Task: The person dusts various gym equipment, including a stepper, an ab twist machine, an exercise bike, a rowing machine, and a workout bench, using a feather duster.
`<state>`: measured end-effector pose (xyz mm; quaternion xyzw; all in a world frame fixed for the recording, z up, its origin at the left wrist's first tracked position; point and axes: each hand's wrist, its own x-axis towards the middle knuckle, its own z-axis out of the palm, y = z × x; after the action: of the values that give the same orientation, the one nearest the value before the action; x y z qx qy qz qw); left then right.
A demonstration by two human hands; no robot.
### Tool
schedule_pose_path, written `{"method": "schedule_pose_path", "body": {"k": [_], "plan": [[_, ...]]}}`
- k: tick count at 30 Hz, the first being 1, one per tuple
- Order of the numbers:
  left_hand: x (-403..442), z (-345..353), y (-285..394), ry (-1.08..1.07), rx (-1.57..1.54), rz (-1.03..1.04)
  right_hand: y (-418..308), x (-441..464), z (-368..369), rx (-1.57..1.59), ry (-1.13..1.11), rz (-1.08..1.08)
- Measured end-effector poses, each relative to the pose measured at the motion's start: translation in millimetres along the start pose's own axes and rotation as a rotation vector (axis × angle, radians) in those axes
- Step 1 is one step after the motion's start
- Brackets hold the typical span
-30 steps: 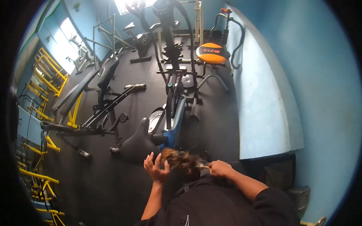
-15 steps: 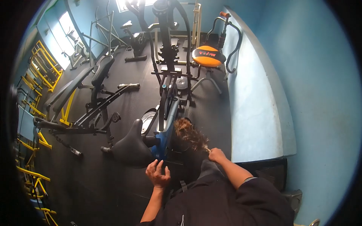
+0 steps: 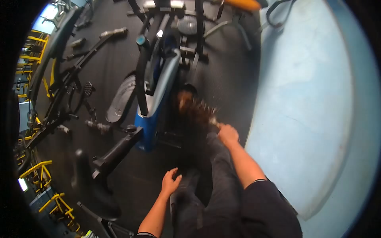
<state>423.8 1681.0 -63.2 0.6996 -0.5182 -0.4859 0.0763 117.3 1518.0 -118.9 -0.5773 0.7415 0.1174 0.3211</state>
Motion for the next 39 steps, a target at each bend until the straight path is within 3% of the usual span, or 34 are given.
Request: {"method": "schedule_pose_path", "body": {"k": [4, 8, 12, 13, 15, 17, 19, 23, 24, 28, 31, 33, 36, 38, 39], "plan": [[63.9, 28.4, -1.8, 0.083, -0.073, -0.214, 17.8, 23.0, -3.8, 0.041, -0.032, -0.006], [122.5, 52.5, 20.9, 0.032, -0.062, -0.354, 48.6, -37.3, 11.0, 0.118, -0.081, 0.066], [170.0, 72.4, 39.6, -0.003, -0.145, -0.389, 41.8, -72.5, -25.7, -0.008, -0.691, 0.138], [182.1, 77.8, 43.4, -0.004, -0.177, -0.384, 49.0, -75.4, -24.1, 0.01, -0.719, 0.124], [203.3, 83.1, 59.6, 0.01, -0.175, -0.379, 59.7, -64.0, -37.3, 0.088, -0.596, 0.158], [218.5, 86.2, 63.4, 0.031, -0.195, -0.367, 70.9, -47.7, -40.7, 0.247, -0.194, 0.168], [235.8, 83.5, 68.3, 0.009, -0.147, -0.367, 80.2, -11.9, -37.2, 0.45, 0.076, 0.029], [265.2, 87.9, 65.3, -0.015, -0.102, -0.33, 69.7, 99.8, -42.2, 0.291, 0.032, -0.092], [269.4, 84.7, 73.2, -0.04, -0.082, -0.335, 59.1, 131.5, -59.5, 0.326, -0.095, -0.053], [276.0, 79.3, 98.0, -0.097, -0.164, -0.367, 52.8, 229.8, -65.2, 0.417, 0.094, 0.114], [271.7, 89.5, 94.4, -0.058, -0.227, -0.375, 35.2, 204.9, -52.6, 0.435, 0.1, 0.059], [266.2, 92.6, 92.1, -0.075, -0.234, -0.429, 33.8, 161.7, -35.3, 0.475, -0.07, -0.013], [260.1, 88.1, 98.1, -0.079, -0.213, -0.498, 26.6, 108.3, -36.0, 0.573, -0.171, 0.065], [257.8, 82.4, 96.6, -0.059, -0.22, -0.487, 32.0, 104.4, -28.5, 0.749, 0.116, 0.287], [257.2, 77.9, 99.3, -0.05, -0.214, -0.49, 34.1, 118.0, -23.1, 0.718, 0.252, 0.255]]}}
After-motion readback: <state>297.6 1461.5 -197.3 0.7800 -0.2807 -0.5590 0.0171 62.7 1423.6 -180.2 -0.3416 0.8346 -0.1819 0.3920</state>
